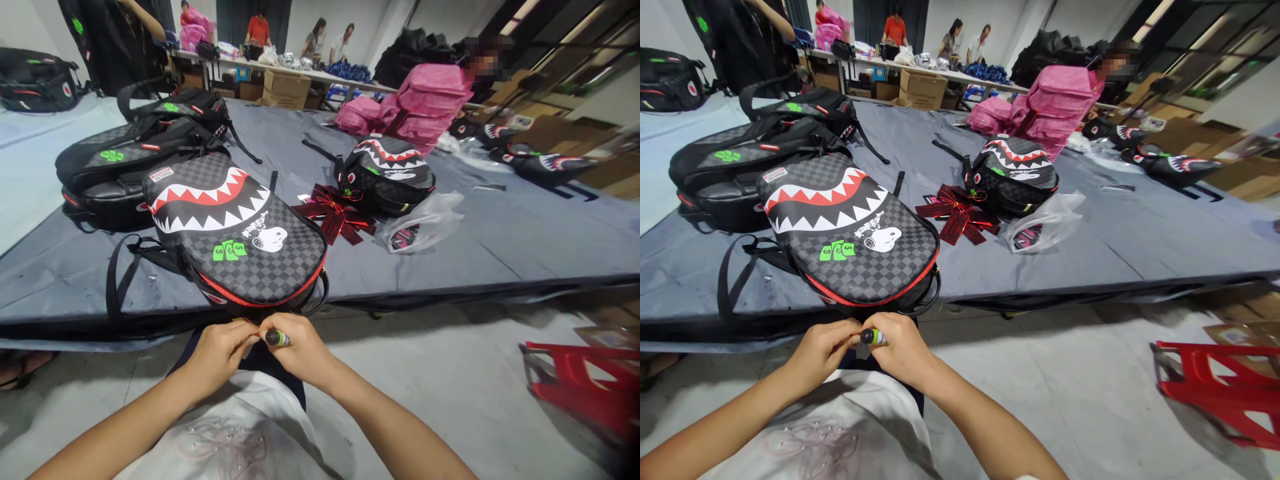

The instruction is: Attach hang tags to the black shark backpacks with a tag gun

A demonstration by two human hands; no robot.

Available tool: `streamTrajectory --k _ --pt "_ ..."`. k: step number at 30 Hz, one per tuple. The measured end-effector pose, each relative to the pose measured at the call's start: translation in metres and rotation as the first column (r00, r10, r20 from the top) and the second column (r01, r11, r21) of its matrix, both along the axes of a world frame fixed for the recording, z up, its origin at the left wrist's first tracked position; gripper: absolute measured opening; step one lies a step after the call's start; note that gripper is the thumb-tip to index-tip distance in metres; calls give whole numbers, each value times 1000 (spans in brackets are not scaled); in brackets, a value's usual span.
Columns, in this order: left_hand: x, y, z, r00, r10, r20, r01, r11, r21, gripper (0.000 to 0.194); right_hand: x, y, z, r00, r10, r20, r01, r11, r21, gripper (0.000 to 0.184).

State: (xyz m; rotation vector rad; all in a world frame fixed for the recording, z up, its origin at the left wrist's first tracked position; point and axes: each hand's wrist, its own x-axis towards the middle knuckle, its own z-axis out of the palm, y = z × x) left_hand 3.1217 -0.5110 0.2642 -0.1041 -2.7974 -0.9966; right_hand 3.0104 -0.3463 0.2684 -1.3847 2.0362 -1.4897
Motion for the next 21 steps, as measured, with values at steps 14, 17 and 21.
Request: streamTrajectory --k 14,17,21 --pt "-5 10 -7 979 53 -198 -84 984 -156 18 5 2 -2 986 -63 155 55 997 51 14" --pt "1 12 -5 977 6 -211 -25 996 -91 14 8 10 3 992 -33 122 31 999 15 12" --pt "22 -15 1 955 286 -78 -265 941 211 21 -33 37 11 951 -309 1 307 943 -125 24"
